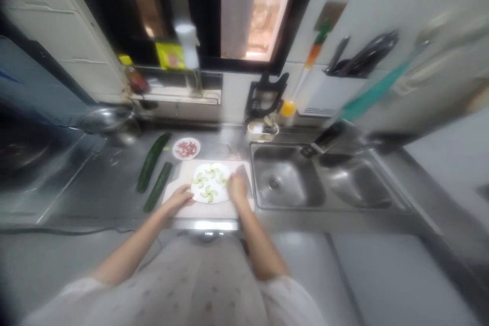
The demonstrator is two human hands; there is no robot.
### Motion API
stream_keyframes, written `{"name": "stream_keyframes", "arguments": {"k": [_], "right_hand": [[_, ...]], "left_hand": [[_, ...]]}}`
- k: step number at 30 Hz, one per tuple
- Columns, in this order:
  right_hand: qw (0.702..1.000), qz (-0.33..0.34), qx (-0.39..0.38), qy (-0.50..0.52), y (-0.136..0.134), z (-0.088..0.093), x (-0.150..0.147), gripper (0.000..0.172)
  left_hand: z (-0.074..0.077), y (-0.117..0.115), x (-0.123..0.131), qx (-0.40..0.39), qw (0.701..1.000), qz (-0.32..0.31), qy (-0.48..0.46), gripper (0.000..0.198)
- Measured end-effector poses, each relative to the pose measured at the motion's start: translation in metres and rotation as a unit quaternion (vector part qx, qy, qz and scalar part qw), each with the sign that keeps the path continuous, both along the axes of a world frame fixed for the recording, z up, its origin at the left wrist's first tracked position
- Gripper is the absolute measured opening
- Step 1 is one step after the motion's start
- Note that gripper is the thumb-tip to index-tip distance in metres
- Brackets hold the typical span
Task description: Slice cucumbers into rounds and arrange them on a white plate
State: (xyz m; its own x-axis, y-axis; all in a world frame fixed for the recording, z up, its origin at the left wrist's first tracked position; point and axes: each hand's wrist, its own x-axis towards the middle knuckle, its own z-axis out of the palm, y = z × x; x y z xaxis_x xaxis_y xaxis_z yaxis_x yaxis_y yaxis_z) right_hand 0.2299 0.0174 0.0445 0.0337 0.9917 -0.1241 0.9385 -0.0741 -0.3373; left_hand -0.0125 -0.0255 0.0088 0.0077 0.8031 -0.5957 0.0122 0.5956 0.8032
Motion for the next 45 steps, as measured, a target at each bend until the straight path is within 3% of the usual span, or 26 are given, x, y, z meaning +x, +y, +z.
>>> {"name": "stream_keyframes", "arguments": {"k": [9,14,20,24,29,32,37,45], "right_hand": [[0.993,-0.046,-0.107,0.035,-0.027,-0.005,0.005,0.031],[0.991,-0.059,-0.102,0.062,-0.03,-0.011,0.0,0.033],[0.992,-0.068,-0.091,0.062,-0.03,-0.013,0.001,0.03],[0.989,-0.084,-0.085,0.09,-0.03,-0.006,0.003,0.028],[0.978,-0.116,-0.057,0.166,-0.03,0.008,0.007,0.026],[0.949,-0.135,-0.015,0.284,-0.04,0.011,0.013,0.025],[0.864,-0.173,0.009,0.472,-0.075,0.005,0.019,0.031],[0.757,-0.238,-0.085,0.603,-0.103,-0.005,0.022,0.04]], "left_hand": [[0.01,-0.004,0.005,0.01,1.0,0.004,0.011,0.042],[0.017,-0.006,0.01,0.031,0.999,0.013,0.022,0.041],[0.012,-0.006,0.01,0.052,0.998,0.017,0.002,0.039],[0.014,-0.009,0.009,0.053,0.998,0.024,-0.039,0.04],[0.03,-0.013,0.007,0.068,0.993,0.043,-0.087,0.05],[0.041,-0.022,0.006,0.067,0.993,0.042,-0.088,0.054],[0.051,-0.049,0.007,0.091,0.991,0.055,-0.077,0.054],[0.052,-0.078,0.017,0.074,0.99,0.066,-0.102,0.057]]}}
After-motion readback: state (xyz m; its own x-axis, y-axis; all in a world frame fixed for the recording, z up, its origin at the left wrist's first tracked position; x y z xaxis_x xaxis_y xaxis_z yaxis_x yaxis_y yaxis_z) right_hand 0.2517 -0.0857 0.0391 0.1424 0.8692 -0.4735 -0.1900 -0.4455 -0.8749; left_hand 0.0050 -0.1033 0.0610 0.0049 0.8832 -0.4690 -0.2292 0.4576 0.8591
